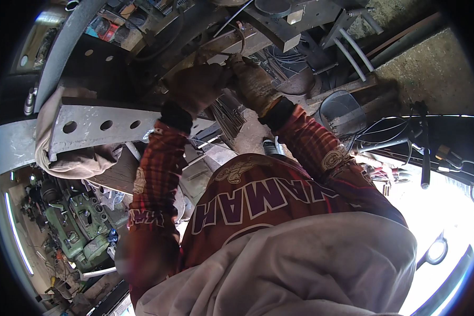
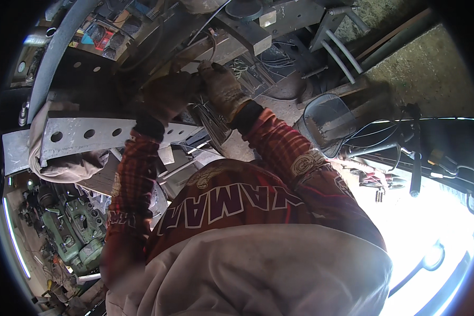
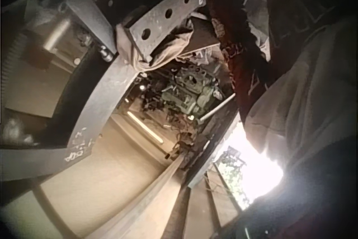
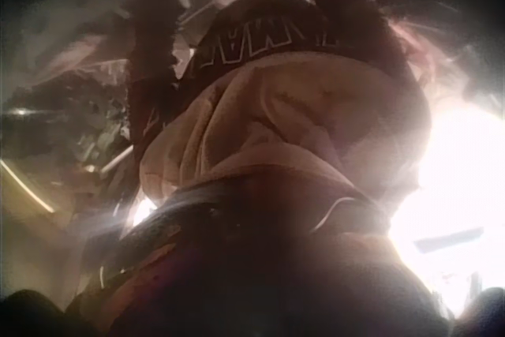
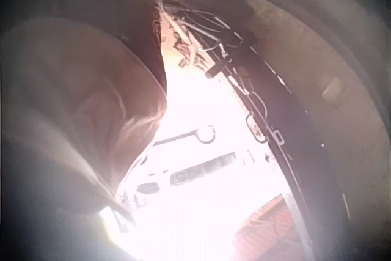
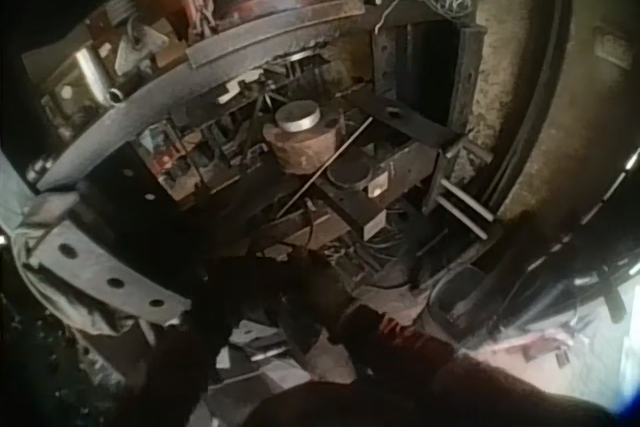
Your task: The person uses their gloved hands to tie and secure thin metal wires around a structural metal frame at a fabrication station.
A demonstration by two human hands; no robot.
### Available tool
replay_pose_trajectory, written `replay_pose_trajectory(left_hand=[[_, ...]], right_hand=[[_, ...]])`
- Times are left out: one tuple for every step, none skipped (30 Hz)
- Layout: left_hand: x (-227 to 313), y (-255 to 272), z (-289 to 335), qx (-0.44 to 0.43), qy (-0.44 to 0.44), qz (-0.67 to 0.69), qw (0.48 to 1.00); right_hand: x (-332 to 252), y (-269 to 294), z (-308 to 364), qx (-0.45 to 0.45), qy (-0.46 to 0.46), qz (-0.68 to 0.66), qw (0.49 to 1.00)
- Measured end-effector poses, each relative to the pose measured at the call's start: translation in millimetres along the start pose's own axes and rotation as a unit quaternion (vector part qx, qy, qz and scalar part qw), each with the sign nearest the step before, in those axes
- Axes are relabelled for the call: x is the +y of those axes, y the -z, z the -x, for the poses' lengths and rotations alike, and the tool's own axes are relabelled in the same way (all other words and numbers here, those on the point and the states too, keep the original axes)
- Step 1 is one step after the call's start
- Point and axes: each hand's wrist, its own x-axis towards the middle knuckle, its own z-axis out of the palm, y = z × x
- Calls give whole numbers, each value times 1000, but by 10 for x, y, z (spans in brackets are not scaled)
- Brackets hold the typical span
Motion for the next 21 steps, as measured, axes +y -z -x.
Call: replay_pose_trajectory(left_hand=[[-57,47,-16,-12,2,54,998],[-76,122,-72,-23,2,105,994],[-19,162,-98,-8,-4,72,997],[86,193,-102,6,-10,38,999],[140,233,-103,21,-14,0,1000],[92,231,-97,6,-3,43,999],[6,207,-81,-8,8,86,996],[-34,172,-74,-23,17,130,991],[-29,149,-63,-22,5,102,995],[-14,125,-53,-21,-7,75,997],[-6,112,-60,-18,-22,45,999],[49,77,-55,-9,-5,9,1000],[153,17,-49,1,11,-28,1000],[246,-11,-52,11,33,-66,997],[378,29,-145,-24,83,-65,994],[504,78,-263,-59,133,-64,987],[575,178,-279,-95,192,-65,975],[574,200,-299,-104,194,-64,973],[555,214,-318,-114,197,-63,972],[530,218,-326,-125,199,-62,970],[467,137,-337,-104,145,-93,979]], right_hand=[[-55,-17,-37,-4,-130,-194,972],[-108,-31,-99,-5,-252,-377,891],[-128,-37,-124,-4,-359,-540,762],[-101,-12,-90,-3,-251,-362,898],[-74,22,-49,-3,-124,-166,978],[-52,26,-19,-2,11,42,999],[-16,-54,-32,0,-22,0,1000],[57,-182,-49,2,-56,-42,998],[137,-298,-39,4,-90,-84,992],[224,-384,8,26,-115,-187,975],[264,-419,12,50,-137,-288,947],[327,-418,33,42,-174,-367,913],[396,-409,50,41,-211,-441,871],[405,-291,33,2,-262,-495,829],[377,-144,16,-26,-245,-437,865],[353,5,-17,-50,-224,-378,897],[218,158,-54,-68,-120,-199,970],[138,293,-83,-75,-15,-5,997],[58,375,-118,-96,-40,-41,994],[-15,435,-139,-118,-66,-79,988],[-23,487,-143,-134,-97,-113,980]])
